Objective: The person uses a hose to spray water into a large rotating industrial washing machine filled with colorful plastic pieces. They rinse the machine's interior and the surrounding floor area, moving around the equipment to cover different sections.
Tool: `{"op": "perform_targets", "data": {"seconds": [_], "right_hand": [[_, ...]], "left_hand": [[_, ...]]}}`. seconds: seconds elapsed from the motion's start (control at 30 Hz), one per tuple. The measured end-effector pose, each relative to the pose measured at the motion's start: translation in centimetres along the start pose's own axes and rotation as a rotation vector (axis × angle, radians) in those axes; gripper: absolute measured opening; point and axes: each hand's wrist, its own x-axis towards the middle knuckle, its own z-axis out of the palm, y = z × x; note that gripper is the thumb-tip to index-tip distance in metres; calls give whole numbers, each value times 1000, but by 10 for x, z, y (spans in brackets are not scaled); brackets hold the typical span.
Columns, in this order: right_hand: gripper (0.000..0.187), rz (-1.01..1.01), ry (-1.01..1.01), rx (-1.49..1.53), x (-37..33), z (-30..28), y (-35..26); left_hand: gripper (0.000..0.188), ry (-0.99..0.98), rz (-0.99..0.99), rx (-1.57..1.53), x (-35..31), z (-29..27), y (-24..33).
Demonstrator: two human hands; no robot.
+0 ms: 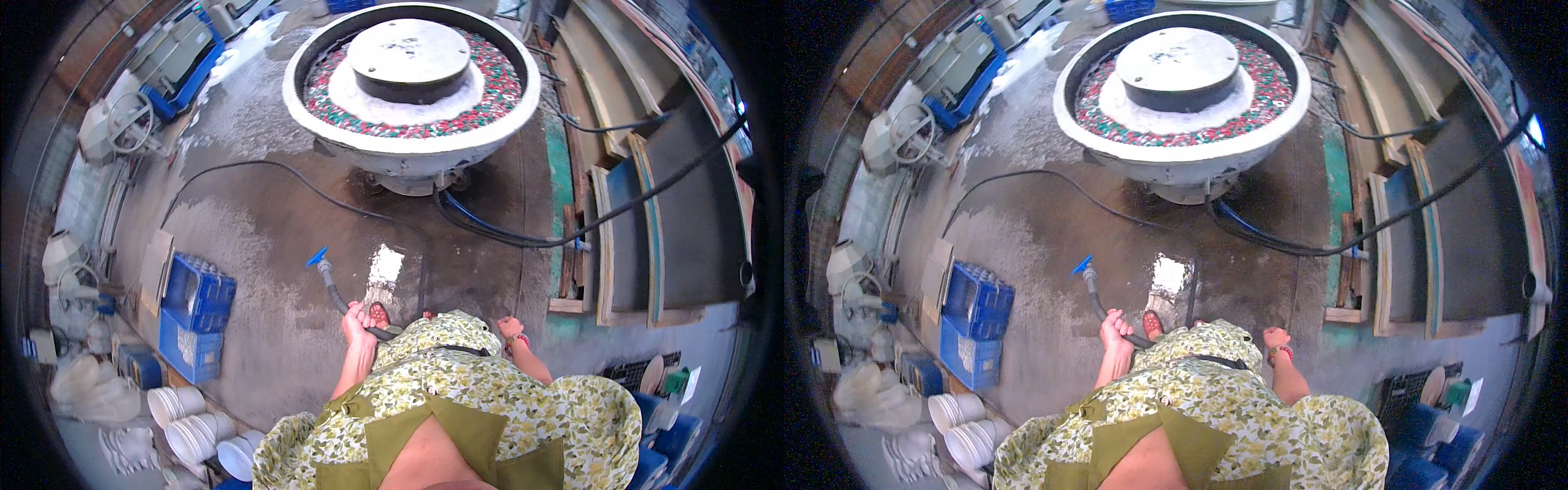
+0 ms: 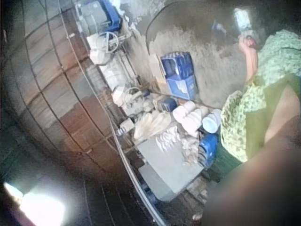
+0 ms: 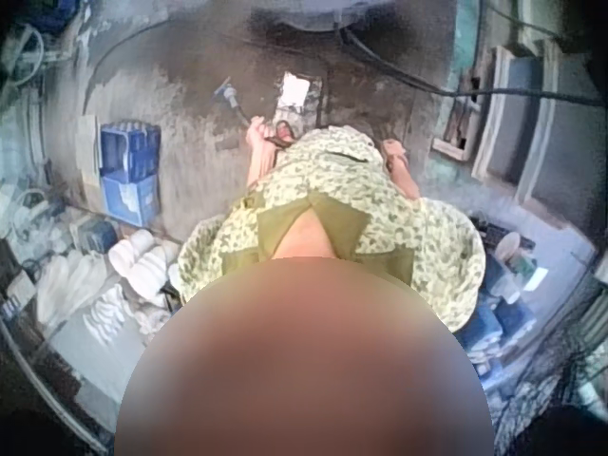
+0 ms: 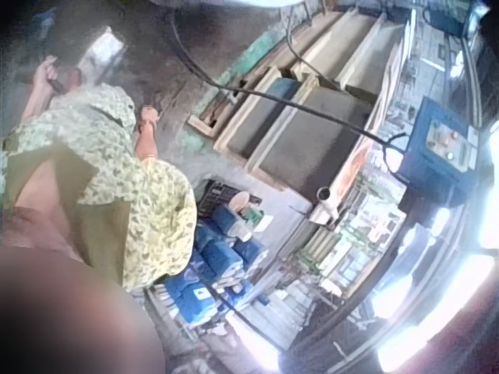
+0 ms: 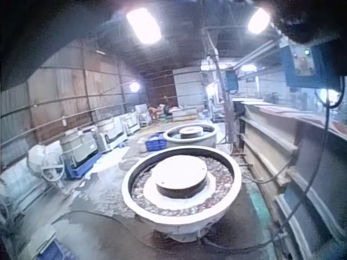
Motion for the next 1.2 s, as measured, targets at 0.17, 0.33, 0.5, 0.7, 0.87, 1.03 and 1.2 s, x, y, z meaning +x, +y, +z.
{"op": "perform_targets", "data": {"seconds": [0.17,0.33,0.5,0.7,0.87,1.03,1.2], "right_hand": [[20,18,-7,-30,-8,2,6],[22,19,-67,-26,-4,-1,12],[21,40,-64,-14,-7,-12,-2],[21,51,-28,12,-6,-11,-1],[19,38,-47,12,-8,-14,-1],[19,9,-22,-17,-8,-13,3],[22,-4,-28,-51,-9,-9,8]], "left_hand": [[15,16,-24,-99,-17,14,9],[13,-6,1,-107,-8,4,4],[14,21,19,-101,-8,3,4],[15,1,16,-103,-6,2,2],[15,-23,14,-107,-6,1,2],[16,-24,14,-106,-8,-1,1],[16,-8,21,-85,-8,-2,1]]}}
